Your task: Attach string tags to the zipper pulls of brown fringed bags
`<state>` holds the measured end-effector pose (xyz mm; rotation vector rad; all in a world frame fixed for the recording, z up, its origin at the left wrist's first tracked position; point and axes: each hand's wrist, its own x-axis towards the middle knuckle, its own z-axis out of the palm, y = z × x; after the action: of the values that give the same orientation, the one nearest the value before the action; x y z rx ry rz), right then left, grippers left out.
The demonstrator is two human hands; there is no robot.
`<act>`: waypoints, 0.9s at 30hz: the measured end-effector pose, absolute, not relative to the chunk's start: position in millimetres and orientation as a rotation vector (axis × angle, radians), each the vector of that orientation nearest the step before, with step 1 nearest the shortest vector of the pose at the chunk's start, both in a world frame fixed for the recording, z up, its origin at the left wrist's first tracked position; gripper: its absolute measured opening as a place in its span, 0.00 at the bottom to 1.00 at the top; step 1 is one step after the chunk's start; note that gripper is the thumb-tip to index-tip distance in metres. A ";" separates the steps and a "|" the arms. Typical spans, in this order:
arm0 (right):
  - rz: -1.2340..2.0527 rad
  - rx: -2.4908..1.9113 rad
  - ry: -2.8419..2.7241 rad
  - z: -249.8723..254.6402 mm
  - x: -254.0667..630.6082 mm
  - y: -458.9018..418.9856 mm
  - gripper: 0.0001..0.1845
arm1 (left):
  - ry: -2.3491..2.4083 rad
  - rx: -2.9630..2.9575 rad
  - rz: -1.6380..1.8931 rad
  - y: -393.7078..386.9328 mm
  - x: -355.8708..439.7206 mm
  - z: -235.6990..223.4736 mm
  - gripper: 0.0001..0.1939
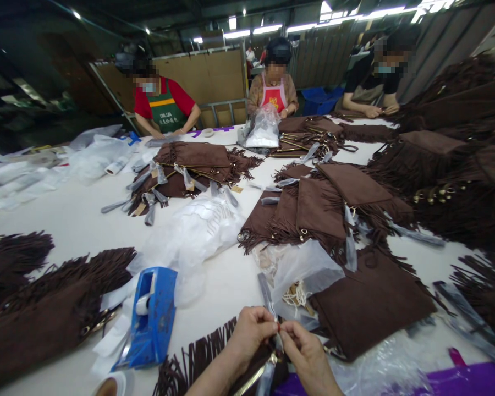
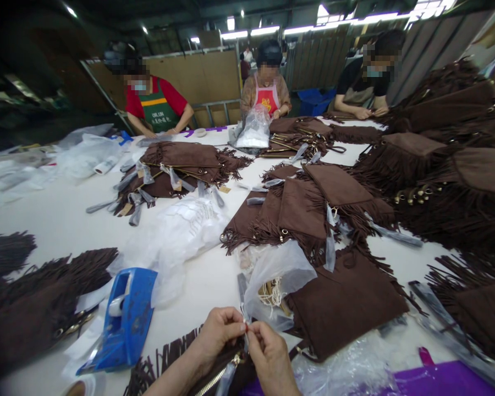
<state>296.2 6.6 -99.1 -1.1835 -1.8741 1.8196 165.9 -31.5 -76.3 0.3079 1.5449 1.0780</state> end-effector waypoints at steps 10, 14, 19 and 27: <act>1.838 -1.128 -1.923 -93.0 303.0 13.9 0.15 | 1.247 0.187 1.129 -38.8 160.7 -69.5 0.10; 1.756 -0.994 -2.090 -93.1 311.4 21.8 0.11 | 1.087 0.094 1.229 -39.3 157.2 -70.5 0.10; 1.835 -0.965 -2.181 -99.3 321.5 24.8 0.13 | 1.063 0.037 1.272 -39.4 152.7 -69.9 0.11; 2.084 -1.134 -2.030 -104.5 328.2 20.9 0.08 | 1.042 -0.022 1.318 -40.3 151.9 -62.3 0.12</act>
<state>328.2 20.9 -104.5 -1.1335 -2.0303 2.0843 151.9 -40.3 -62.3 -0.0217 1.0420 1.3179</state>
